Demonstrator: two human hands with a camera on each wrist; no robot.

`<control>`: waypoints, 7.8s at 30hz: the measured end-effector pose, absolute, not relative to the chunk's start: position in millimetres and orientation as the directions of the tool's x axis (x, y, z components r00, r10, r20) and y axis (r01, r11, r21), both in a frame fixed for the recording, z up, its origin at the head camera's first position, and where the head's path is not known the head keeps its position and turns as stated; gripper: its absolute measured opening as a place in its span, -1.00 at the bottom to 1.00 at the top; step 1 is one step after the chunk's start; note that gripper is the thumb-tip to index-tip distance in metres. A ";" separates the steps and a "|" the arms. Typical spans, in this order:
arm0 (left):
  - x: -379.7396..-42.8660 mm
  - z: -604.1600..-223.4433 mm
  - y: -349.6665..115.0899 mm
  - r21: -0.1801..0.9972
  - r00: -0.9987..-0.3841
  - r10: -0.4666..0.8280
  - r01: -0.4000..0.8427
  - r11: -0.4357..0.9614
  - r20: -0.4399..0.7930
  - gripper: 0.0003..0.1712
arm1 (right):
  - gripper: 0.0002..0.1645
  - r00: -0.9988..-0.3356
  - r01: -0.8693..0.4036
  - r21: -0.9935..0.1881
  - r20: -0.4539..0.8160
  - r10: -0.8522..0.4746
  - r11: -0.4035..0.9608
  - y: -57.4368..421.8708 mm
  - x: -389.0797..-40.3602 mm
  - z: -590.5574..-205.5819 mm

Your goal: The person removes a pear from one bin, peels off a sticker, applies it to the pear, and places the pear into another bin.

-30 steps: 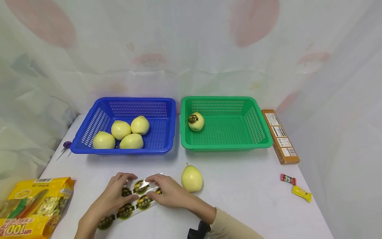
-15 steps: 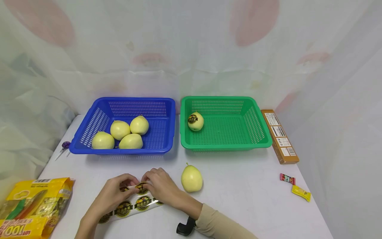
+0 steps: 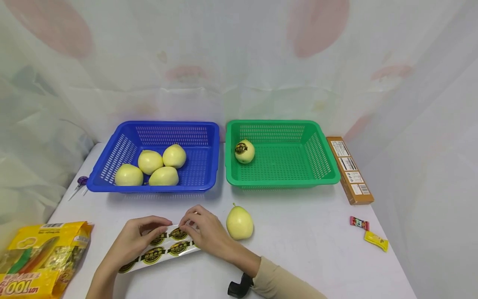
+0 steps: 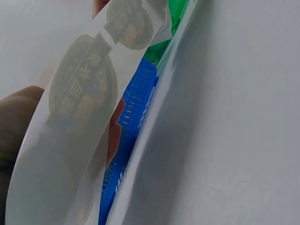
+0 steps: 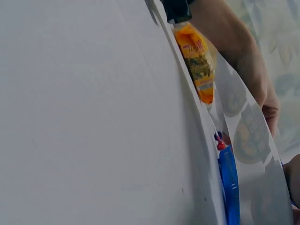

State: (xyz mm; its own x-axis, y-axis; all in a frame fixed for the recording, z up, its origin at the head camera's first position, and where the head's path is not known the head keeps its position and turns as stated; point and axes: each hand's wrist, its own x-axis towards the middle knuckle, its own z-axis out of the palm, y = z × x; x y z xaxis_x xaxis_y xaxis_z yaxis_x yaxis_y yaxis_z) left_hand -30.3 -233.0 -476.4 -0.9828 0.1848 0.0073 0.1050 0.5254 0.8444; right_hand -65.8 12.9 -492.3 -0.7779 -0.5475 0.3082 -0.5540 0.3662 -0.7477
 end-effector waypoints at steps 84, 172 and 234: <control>-69.2 -483.4 -79.6 0.926 -0.877 0.471 0.252 0.283 0.095 -0.46 | -0.73 -0.910 -0.254 -0.914 0.115 -0.397 0.317 155.5 -75.4 -485.4; -79.9 -477.2 -91.1 0.967 -0.902 0.432 0.094 0.238 -0.019 -0.61 | -0.63 -0.792 -0.433 -0.859 0.218 -0.570 0.273 174.7 -76.8 -500.8; -138.9 -438.4 -42.6 0.962 -0.933 0.348 0.175 0.209 0.094 -0.73 | -0.19 -0.770 0.083 -0.792 -0.437 -0.466 0.604 217.1 -309.5 -403.5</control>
